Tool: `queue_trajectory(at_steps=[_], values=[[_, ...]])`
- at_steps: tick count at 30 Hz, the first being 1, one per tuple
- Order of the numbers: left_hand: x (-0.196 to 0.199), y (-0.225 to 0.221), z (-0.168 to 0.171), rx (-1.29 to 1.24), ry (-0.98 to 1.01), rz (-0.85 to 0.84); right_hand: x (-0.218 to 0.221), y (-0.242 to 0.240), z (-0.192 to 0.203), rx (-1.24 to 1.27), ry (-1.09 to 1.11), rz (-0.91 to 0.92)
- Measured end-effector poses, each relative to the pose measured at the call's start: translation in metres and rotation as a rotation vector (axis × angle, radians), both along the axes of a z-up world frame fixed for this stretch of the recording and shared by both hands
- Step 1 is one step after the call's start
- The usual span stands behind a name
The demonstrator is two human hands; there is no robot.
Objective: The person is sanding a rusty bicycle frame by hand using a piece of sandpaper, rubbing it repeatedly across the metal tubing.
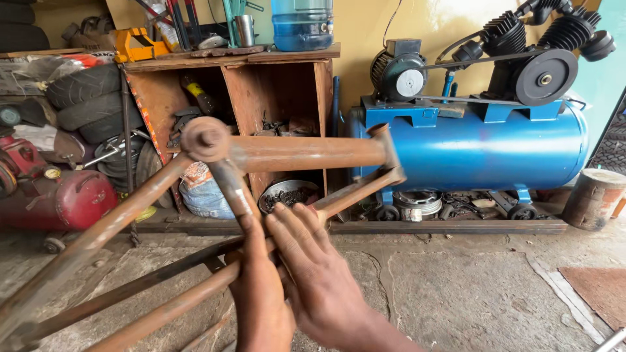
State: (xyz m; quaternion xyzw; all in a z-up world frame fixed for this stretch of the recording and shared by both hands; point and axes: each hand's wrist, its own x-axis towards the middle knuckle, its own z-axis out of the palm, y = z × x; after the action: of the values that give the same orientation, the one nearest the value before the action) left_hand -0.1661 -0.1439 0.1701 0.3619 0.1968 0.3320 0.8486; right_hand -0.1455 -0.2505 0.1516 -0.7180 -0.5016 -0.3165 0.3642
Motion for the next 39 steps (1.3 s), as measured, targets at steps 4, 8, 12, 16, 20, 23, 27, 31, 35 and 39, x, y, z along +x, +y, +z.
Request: queue_trajectory(at_steps=[4,8,12,16,20,23,27,31,35,39], values=[[-0.005,0.008,0.002,-0.094,-0.026,-0.056,0.022,-0.007,0.019,-0.057,-0.134,-0.135],[-0.002,0.013,-0.008,-0.096,0.055,-0.030,0.064,-0.034,0.023,0.052,-0.094,-0.232],[0.008,0.012,-0.014,0.057,0.055,0.011,0.068,-0.037,0.017,0.082,0.129,-0.270],[0.011,0.004,-0.013,0.016,0.033,-0.007,0.022,-0.008,-0.003,-0.064,-0.111,-0.085],[0.011,0.006,-0.015,0.019,-0.005,0.046,0.067,-0.038,0.014,-0.020,0.025,-0.178],[0.008,0.010,-0.016,0.135,0.028,0.155,0.082,-0.063,0.019,0.011,0.112,-0.238],[0.011,0.007,-0.014,0.402,-0.124,0.229,0.042,-0.033,0.011,-0.022,0.080,-0.142],[0.008,0.010,-0.013,0.515,-0.109,0.181,0.033,-0.023,0.012,-0.022,0.020,0.060],[-0.005,0.024,-0.014,0.777,-0.070,0.264,0.073,-0.060,0.024,-0.173,0.069,-0.369],[-0.003,0.022,-0.011,0.983,-0.043,0.392,0.034,-0.025,0.004,-0.107,0.058,-0.173]])
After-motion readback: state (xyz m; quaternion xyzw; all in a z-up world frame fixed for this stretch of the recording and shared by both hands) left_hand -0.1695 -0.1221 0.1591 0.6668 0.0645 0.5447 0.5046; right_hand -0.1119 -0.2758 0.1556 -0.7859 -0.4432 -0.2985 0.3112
